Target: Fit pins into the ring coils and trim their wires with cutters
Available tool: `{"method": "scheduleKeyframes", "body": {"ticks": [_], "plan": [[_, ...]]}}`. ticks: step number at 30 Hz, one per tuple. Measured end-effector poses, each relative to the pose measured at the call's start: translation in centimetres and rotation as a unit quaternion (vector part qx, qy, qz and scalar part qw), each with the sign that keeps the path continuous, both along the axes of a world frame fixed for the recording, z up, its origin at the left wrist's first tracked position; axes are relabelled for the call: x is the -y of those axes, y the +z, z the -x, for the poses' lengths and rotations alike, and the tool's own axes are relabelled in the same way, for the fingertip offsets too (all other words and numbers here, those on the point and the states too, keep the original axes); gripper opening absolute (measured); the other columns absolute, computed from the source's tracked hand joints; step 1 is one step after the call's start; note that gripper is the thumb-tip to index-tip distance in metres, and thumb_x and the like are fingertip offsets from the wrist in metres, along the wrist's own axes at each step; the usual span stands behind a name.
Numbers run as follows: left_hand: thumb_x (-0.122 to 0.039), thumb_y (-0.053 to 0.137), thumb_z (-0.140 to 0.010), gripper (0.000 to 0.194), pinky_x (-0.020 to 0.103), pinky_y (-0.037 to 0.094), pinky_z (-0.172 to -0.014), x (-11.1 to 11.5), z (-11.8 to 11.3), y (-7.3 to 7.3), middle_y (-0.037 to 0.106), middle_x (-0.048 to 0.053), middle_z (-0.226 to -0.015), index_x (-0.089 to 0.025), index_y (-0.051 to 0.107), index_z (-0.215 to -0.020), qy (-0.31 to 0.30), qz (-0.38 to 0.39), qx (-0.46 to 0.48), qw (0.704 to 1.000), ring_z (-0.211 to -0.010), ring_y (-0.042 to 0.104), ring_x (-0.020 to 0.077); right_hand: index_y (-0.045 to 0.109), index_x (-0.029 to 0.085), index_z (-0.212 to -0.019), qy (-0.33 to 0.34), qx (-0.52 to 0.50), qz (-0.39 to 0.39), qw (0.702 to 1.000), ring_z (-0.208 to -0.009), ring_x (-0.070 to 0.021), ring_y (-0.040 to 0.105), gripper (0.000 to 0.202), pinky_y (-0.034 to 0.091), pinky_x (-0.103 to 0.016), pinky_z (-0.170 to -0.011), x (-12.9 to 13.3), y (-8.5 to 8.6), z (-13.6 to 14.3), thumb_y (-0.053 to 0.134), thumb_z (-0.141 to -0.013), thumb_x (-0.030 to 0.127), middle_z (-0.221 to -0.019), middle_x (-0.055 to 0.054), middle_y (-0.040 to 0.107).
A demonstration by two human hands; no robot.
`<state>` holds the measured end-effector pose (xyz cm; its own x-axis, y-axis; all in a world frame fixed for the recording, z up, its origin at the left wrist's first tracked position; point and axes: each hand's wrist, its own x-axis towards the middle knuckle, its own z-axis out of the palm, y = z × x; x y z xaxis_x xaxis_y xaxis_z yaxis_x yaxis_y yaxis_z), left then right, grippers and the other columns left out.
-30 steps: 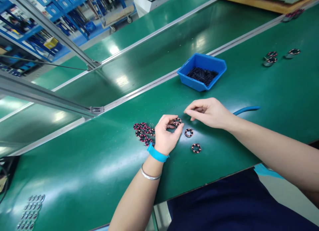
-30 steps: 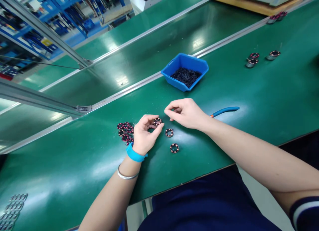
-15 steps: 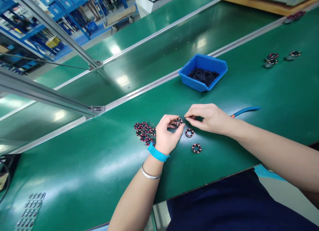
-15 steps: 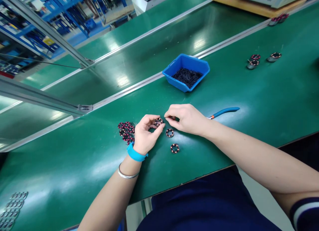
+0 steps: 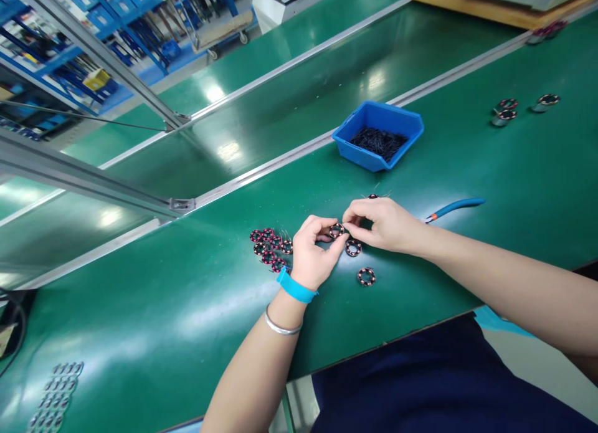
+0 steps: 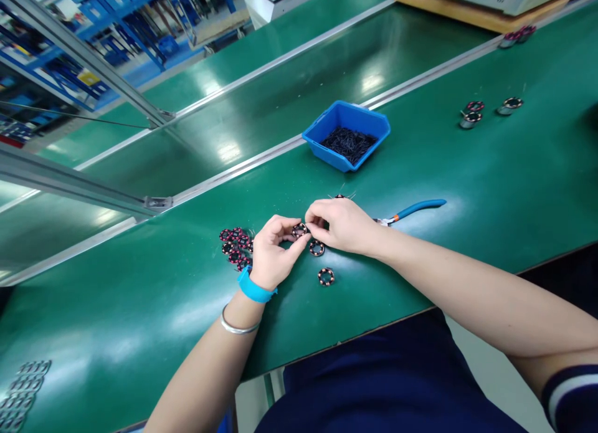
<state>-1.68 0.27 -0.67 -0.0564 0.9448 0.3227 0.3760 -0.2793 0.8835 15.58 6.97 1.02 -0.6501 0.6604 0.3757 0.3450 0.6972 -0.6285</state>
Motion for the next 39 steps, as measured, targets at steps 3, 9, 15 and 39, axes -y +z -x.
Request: {"method": "scheduleKeyframes", "body": {"ticks": [3,9,15,39], "plan": [[-0.019,0.076,-0.075,0.018,0.02,0.06,-0.063,0.1,0.0,-0.1,0.062,0.001,-0.083,-0.016,0.068,-0.091,0.002,0.005,0.009,1.0,-0.07,0.066,0.0104,0.064,0.019,-0.077,0.013,-0.012,0.021,1.0,-0.065,-0.0148,0.064,0.013,0.048,-0.027,-0.064,0.0,0.0,-0.1,0.055,-0.086,0.019,-0.074,-0.003,0.072],[-0.021,0.076,-0.076,0.017,0.023,0.059,-0.062,0.0,0.0,0.0,0.063,0.001,-0.082,-0.017,0.067,-0.091,0.024,-0.008,-0.03,0.999,-0.068,0.065,0.0118,0.07,0.017,-0.082,0.022,0.001,0.018,1.0,-0.07,-0.0182,0.067,0.017,0.051,-0.031,-0.066,0.6,0.0,0.1,0.054,-0.089,0.019,-0.081,-0.007,0.075],[-0.017,0.078,-0.073,0.019,0.043,0.054,-0.087,-0.6,0.5,0.0,0.069,0.005,-0.087,-0.02,0.067,-0.088,0.047,-0.008,-0.198,0.979,-0.093,0.065,0.0252,0.072,0.02,-0.08,-0.162,-0.159,0.064,0.972,-0.07,-0.0183,0.069,0.009,0.056,-0.033,-0.068,-1.3,2.0,-1.5,0.065,-0.083,0.024,-0.077,-0.003,0.075],[-0.029,0.092,-0.05,0.058,0.044,0.054,-0.081,-7.4,-3.9,2.1,0.066,0.007,-0.094,-0.02,0.057,-0.096,-0.03,0.072,-0.293,0.953,-0.091,0.065,0.0284,0.073,0.018,-0.079,-0.223,-0.223,0.128,0.94,-0.067,-0.02,0.071,0.011,0.058,-0.036,-0.067,-4.2,2.1,-3.6,0.065,-0.078,0.025,-0.076,-0.005,0.076]]}}
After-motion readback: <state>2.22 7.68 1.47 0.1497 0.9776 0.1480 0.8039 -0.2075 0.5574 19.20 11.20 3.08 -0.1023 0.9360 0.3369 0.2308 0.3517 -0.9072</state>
